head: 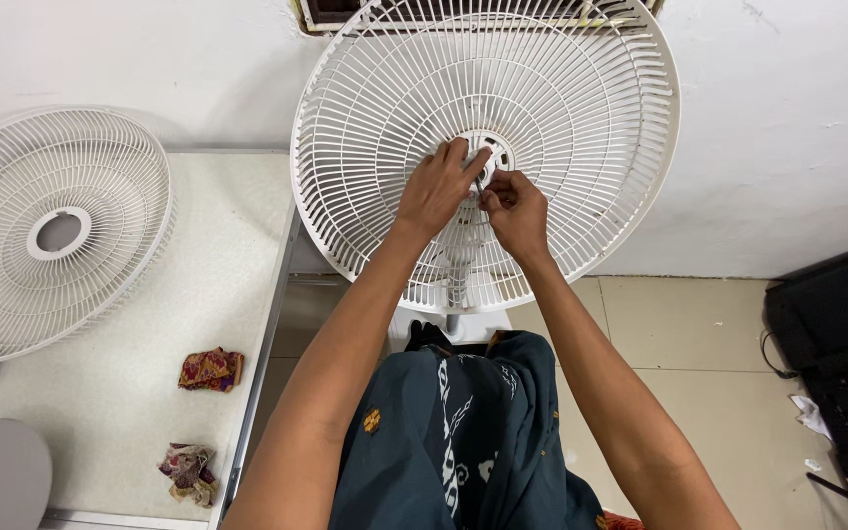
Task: The person removes the front grille of a standing electric fan by unscrewing fasteners, then detaches the fan blade assembly and places both parts on a nearby table. The person then begins to reattach the rear grille to the fan body.
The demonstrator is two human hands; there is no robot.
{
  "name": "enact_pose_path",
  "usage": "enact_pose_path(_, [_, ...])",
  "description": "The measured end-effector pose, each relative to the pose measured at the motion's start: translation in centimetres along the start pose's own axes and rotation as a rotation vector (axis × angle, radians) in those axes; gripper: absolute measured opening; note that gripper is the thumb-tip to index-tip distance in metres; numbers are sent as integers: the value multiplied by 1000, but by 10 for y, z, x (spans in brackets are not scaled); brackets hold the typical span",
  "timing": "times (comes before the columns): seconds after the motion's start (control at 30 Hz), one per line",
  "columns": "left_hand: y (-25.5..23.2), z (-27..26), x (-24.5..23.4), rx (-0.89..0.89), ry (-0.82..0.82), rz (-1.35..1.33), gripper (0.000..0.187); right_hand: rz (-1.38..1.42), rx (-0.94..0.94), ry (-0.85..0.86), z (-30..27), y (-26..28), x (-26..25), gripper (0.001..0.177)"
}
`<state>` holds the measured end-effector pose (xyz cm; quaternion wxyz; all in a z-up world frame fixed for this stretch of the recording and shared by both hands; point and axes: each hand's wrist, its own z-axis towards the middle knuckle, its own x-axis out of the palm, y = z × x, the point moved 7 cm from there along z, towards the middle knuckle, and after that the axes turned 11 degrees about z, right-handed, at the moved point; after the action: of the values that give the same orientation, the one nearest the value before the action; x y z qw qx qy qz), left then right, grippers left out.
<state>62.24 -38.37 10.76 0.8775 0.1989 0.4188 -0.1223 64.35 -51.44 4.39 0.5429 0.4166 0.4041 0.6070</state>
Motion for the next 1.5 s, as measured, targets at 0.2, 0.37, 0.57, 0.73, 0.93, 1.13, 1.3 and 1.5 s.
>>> enact_pose_path(0.2, [-3, 1, 11, 23, -90, 58, 65, -128, -61, 8, -1, 15, -1, 26])
enact_pose_path(0.37, [-5, 4, 23, 22, -123, 36, 68, -165, -107, 23, 1, 18, -2, 30])
enact_pose_path(0.57, [-9, 5, 33, 0, -108, 48, 49, -200, -115, 13, 3, 19, -4, 31])
enact_pose_path(0.73, [-3, -8, 25, -101, -74, -157, 59, -276, -125, -41, -3, 34, 10, 43])
enact_pose_path(0.93, [1, -36, 4, -81, -182, -363, 71, -442, -296, -138, -13, 61, 31, 59])
enact_pose_path(1.13, [8, -30, 3, -177, -62, -467, 66, -570, -289, -98, 1, 68, 34, 53])
enact_pose_path(1.3, [15, -25, -5, -110, 1, -247, 66, -571, -237, -70, 4, 67, 40, 48])
enact_pose_path(1.5, [34, -34, 0, -146, 123, -131, 113, -654, -297, -43, 15, 69, 49, 45])
